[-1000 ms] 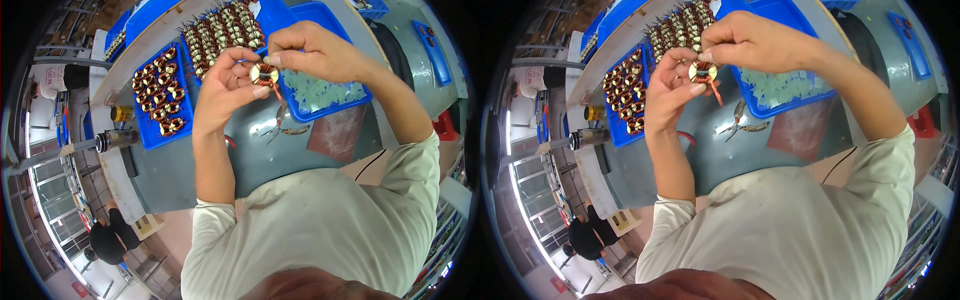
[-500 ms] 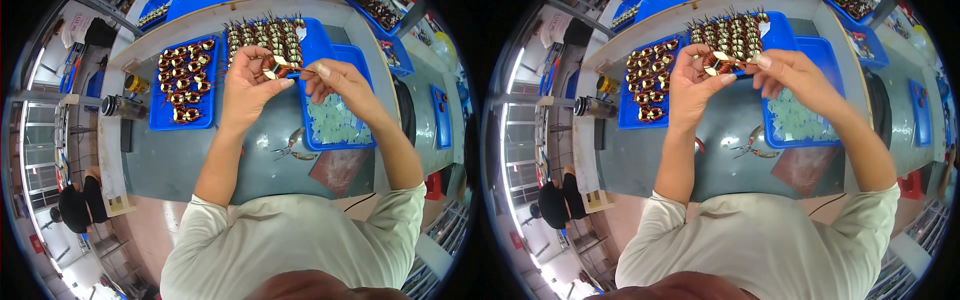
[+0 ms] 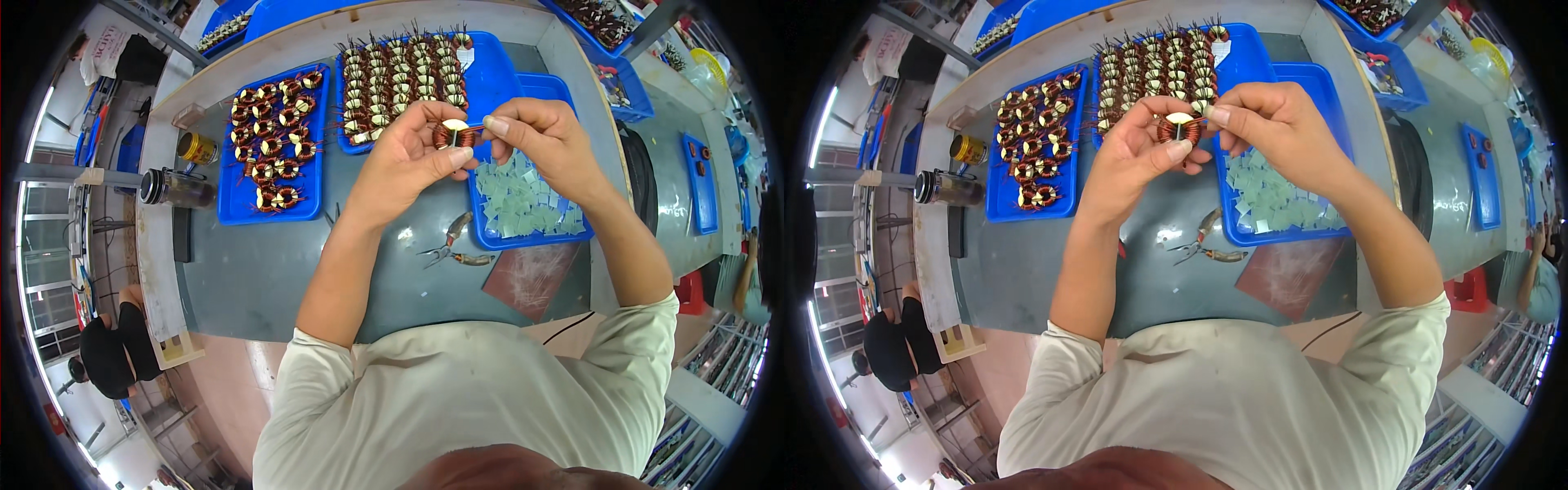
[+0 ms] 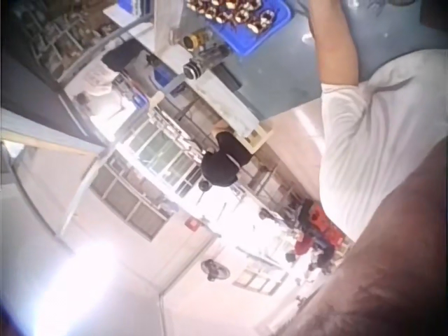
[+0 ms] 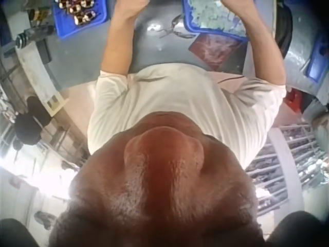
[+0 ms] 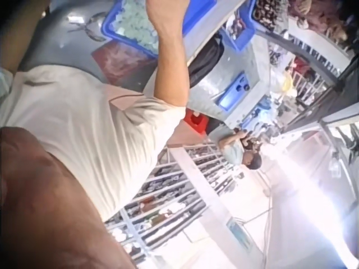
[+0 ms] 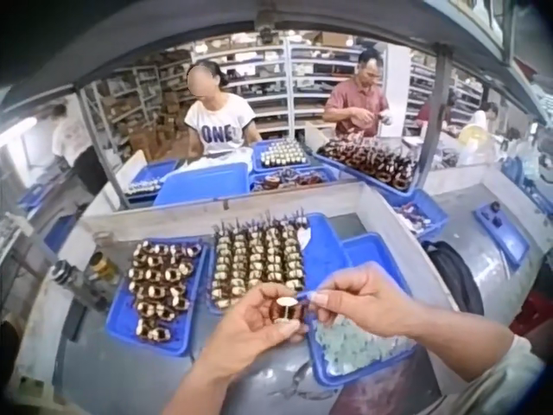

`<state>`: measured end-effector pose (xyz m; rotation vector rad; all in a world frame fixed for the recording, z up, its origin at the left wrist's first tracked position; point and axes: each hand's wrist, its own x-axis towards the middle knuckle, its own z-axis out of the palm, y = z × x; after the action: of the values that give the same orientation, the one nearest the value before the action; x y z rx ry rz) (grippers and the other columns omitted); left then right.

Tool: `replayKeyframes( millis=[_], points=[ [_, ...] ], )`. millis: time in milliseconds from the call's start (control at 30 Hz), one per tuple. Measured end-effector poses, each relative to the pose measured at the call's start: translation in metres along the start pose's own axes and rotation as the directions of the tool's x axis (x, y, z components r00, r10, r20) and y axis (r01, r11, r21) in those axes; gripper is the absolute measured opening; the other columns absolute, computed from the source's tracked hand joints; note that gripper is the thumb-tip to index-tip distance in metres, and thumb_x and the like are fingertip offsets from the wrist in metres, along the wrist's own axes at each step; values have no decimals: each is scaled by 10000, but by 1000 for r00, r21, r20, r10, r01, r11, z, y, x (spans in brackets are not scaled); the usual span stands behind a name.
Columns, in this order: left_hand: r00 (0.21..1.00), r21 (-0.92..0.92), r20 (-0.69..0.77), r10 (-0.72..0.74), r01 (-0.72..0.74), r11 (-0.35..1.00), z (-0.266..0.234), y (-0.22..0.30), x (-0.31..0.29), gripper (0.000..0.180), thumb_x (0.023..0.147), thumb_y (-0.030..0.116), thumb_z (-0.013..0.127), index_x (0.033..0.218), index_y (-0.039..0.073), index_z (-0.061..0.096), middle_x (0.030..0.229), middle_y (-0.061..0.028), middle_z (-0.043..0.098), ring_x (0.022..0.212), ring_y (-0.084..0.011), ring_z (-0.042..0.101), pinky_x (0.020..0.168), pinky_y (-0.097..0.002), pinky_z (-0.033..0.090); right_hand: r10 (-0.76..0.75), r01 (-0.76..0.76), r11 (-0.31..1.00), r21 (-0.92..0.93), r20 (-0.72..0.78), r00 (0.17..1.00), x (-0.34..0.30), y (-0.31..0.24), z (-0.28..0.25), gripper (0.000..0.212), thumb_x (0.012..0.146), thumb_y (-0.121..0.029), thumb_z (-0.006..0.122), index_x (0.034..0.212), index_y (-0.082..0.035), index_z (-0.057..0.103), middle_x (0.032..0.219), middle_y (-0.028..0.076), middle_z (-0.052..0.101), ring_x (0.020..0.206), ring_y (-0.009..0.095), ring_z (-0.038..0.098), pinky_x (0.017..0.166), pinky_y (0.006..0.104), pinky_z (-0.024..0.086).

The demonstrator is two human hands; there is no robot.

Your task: Assembling small copper coil components with plastic spacers at a factory workbench.

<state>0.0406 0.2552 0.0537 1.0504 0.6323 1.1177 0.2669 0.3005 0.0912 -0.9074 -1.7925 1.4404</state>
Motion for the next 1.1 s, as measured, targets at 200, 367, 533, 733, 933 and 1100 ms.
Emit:
replayKeyframes(
  millis=[200, 367, 533, 733, 933, 1100],
  points=[
    [999, 27, -40, -16, 17, 999, 5, -5, -1, 427, 937, 74, 731, 1319, 36, 544, 1092, -74, 696, 929, -114, 676, 728, -252, 567, -4, 4, 1000, 21, -26, 1000, -1, -3, 4, 247, 1020, -213, 651, 976, 18, 728, 814, 46, 716, 729, 86, 640, 661, 251, 525],
    [999, 26, 0, 34, -34, 999, 10, -7, 0, 479, 895, -8, 734, 1334, 39, 548, 1119, -87, 699, 945, -112, 681, 750, -249, 577, -37, 38, 998, 58, -30, 999, 2, 1, 0, 265, 1021, -237, 656, 971, 12, 732, 791, 44, 713, 711, 87, 646, 639, 245, 518],
    [1000, 33, -7, 5, -5, 999, 8, -6, 1, 509, 880, -50, 723, 1350, 37, 547, 1138, -86, 696, 977, -113, 683, 795, -257, 587, -35, 37, 998, 59, -29, 999, 3, 2, 1, 272, 1022, -246, 657, 970, 10, 732, 786, 43, 712, 701, 87, 645, 634, 243, 515],
    [999, 101, -10, 38, -37, 994, 4, -9, 2, 512, 866, -54, 753, 1340, 7, 567, 1158, -103, 674, 1048, -157, 688, 870, -292, 610, -31, 33, 998, 50, -34, 999, 4, 4, 1, 271, 1022, -247, 659, 969, 8, 732, 773, 39, 699, 697, 88, 641, 633, 244, 514],
    [998, 80, 2, 67, -67, 995, 5, -9, 4, 513, 866, -81, 740, 1342, 5, 569, 1167, -88, 672, 1082, -145, 674, 912, -294, 604, -34, 36, 999, 32, -37, 999, 3, 6, -1, 264, 1019, -242, 665, 963, 6, 733, 761, 33, 684, 693, 84, 634, 629, 241, 513],
    [998, 92, 8, 67, -68, 993, 5, -10, 4, 469, 904, -14, 732, 1345, 5, 573, 1148, -107, 699, 1011, -172, 710, 813, -278, 601, -23, 25, 999, 39, -51, 998, 3, 7, 0, 250, 1015, -232, 670, 961, 3, 734, 764, 31, 684, 696, 79, 630, 629, 239, 513]
  ],
)
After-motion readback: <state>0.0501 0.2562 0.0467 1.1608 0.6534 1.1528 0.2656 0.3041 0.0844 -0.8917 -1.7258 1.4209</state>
